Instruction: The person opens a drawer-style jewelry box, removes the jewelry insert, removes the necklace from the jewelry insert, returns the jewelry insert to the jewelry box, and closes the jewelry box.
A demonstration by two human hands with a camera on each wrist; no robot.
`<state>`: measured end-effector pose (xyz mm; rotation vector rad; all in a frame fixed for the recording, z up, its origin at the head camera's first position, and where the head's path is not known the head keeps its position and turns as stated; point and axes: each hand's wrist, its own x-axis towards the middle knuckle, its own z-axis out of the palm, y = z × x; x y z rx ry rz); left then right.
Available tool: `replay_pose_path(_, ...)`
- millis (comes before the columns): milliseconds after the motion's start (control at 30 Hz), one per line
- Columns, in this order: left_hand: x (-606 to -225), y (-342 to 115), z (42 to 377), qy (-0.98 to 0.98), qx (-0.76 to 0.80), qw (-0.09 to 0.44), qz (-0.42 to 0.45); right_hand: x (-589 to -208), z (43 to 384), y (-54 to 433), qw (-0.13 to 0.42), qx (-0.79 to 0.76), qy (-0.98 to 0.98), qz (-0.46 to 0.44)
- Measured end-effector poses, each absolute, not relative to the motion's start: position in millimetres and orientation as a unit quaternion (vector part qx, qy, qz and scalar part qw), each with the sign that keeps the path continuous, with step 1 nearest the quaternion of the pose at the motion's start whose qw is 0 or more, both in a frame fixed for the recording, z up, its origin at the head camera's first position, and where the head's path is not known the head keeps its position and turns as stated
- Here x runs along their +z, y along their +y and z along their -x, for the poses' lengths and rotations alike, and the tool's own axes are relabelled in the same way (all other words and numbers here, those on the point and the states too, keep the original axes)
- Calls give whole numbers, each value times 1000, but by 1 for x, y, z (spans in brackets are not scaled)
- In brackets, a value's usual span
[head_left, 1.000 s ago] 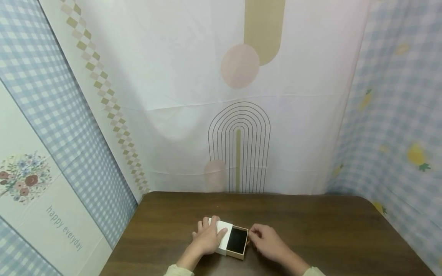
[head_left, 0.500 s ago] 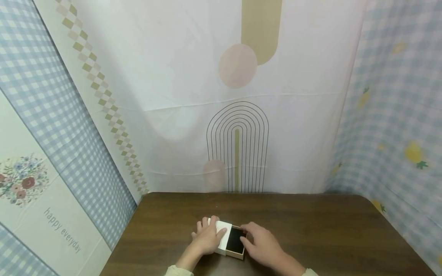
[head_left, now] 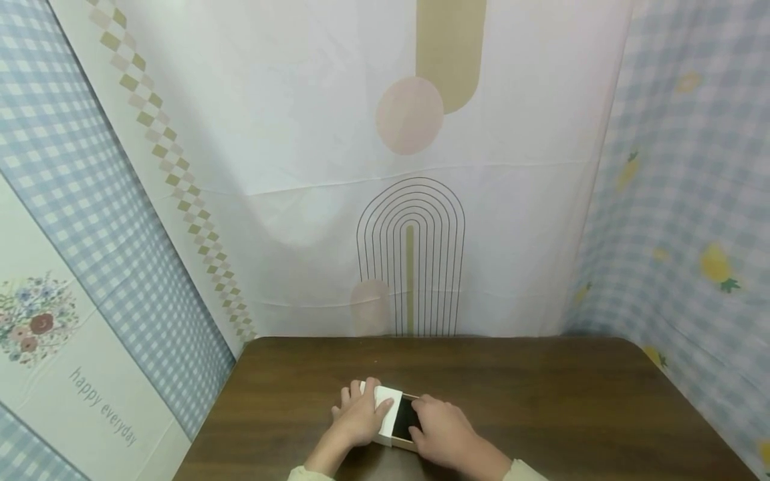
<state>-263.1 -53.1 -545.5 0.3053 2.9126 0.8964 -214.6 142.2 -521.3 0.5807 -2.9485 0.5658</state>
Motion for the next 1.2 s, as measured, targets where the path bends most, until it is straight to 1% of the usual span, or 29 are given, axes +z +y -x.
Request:
replay_pose_path(133, -544, -54, 262, 949, 295, 36, -103, -521, 219, 139, 33, 186, -966, -176)
replay_pose_path(367, -556, -56, 266, 953, 284, 22, -100, -522, 226, 136, 5, 199, -967, -162)
replay_pose_path(833, -556, -54, 265, 952, 289, 35, -95, -524, 232, 133, -15, 210, -969, -131)
replay_pose_path(1000, -560, -54, 265, 953, 286, 34, -92, -528, 235, 136, -27, 249, -960, -126)
replay_pose_path(1200, -559, -54, 269, 952, 290, 19, -101, -533, 240, 144, -24, 322, -938, -128)
